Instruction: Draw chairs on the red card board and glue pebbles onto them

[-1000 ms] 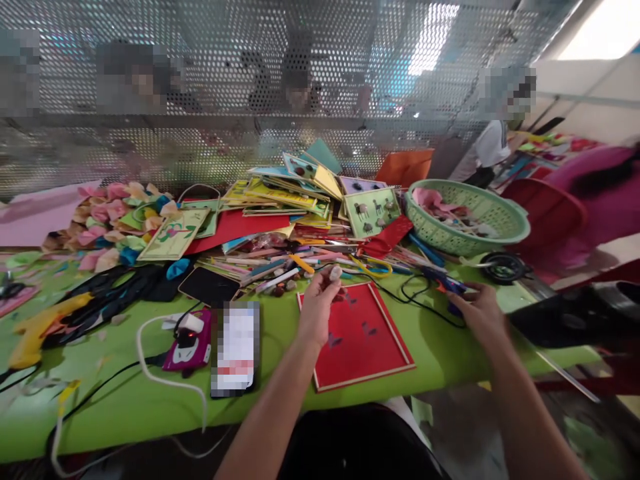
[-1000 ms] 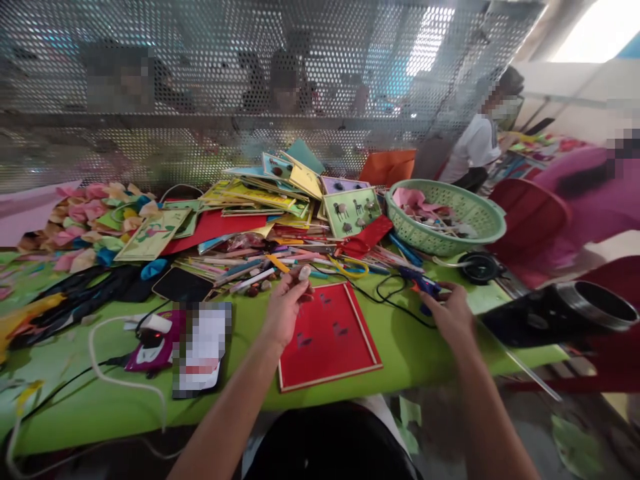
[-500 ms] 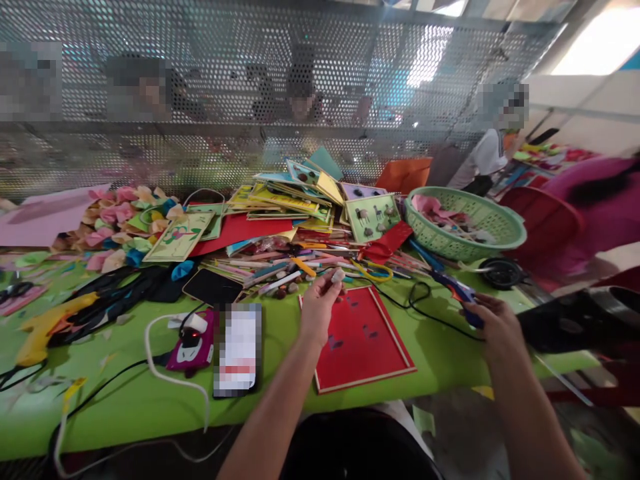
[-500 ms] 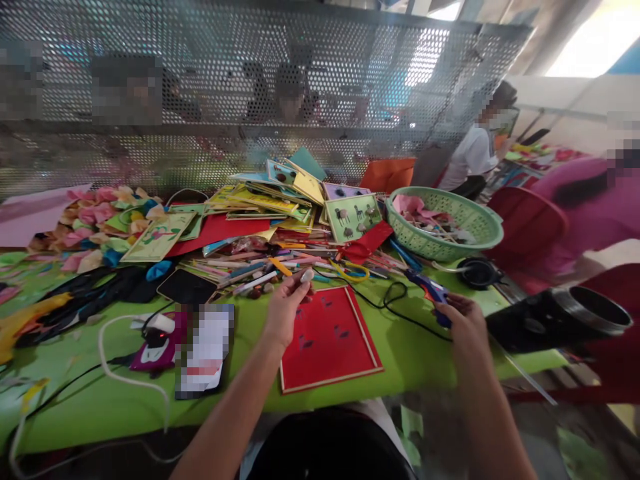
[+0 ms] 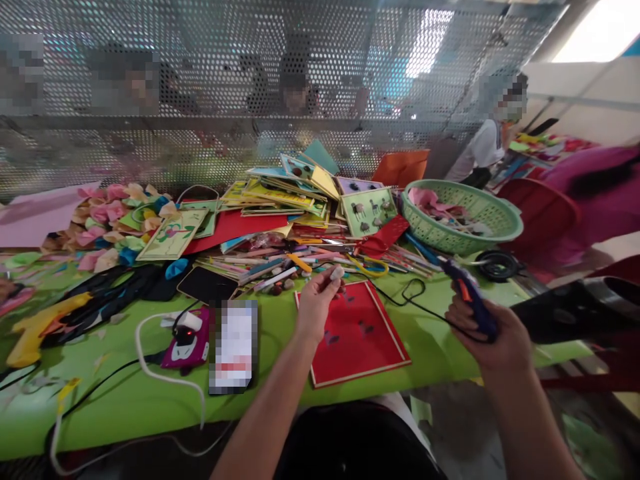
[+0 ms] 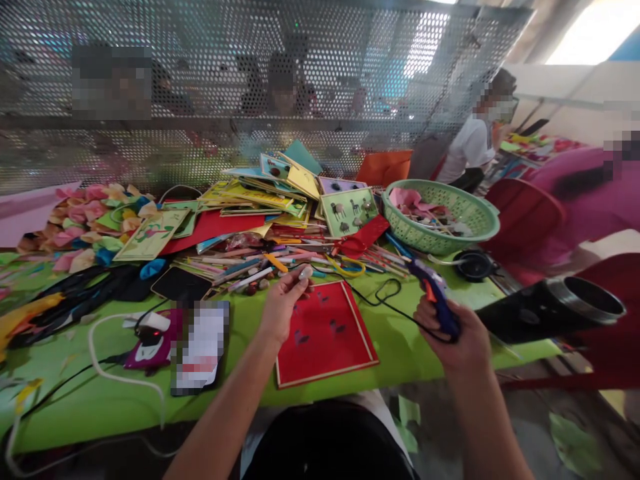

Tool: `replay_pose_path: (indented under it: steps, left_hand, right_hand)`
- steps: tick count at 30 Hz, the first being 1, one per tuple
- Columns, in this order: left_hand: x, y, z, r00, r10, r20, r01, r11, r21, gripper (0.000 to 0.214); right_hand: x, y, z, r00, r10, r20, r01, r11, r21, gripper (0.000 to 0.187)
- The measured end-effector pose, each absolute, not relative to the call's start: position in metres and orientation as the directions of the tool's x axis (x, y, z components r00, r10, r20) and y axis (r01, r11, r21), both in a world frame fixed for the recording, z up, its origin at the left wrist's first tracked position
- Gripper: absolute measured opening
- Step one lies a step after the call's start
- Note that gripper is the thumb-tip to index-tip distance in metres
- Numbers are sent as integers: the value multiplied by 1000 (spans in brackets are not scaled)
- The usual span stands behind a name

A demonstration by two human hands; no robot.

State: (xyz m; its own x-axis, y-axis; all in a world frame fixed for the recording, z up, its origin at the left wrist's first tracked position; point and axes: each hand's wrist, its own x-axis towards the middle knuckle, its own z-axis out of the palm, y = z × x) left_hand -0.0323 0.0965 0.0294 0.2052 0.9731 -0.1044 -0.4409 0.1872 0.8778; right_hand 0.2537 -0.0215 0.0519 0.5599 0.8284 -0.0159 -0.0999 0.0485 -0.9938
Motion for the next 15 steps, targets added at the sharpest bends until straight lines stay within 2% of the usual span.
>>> replay_pose_path:
  steps: [4, 7, 11, 15]
  left_hand:
    - [-32, 95, 30, 229, 970, -87, -445, 184, 876, 54]
    - [-30, 94, 30, 247, 966, -71, -446, 179, 877, 54]
    - [-27, 93, 30, 261, 964, -55, -448, 172, 877, 52]
    - [-26, 92, 30, 272, 961, -52, -447, 174, 877, 50]
  right_hand:
    - [242, -24, 59, 406, 907, -113, -332, 31, -943, 27]
    - [239, -26, 63, 381, 912, -155, -397, 10, -918, 24]
    - [234, -24, 65, 336, 916, -220, -336, -102, -936, 32]
    - [225, -15, 67, 336, 923, -188, -174, -136, -975, 40]
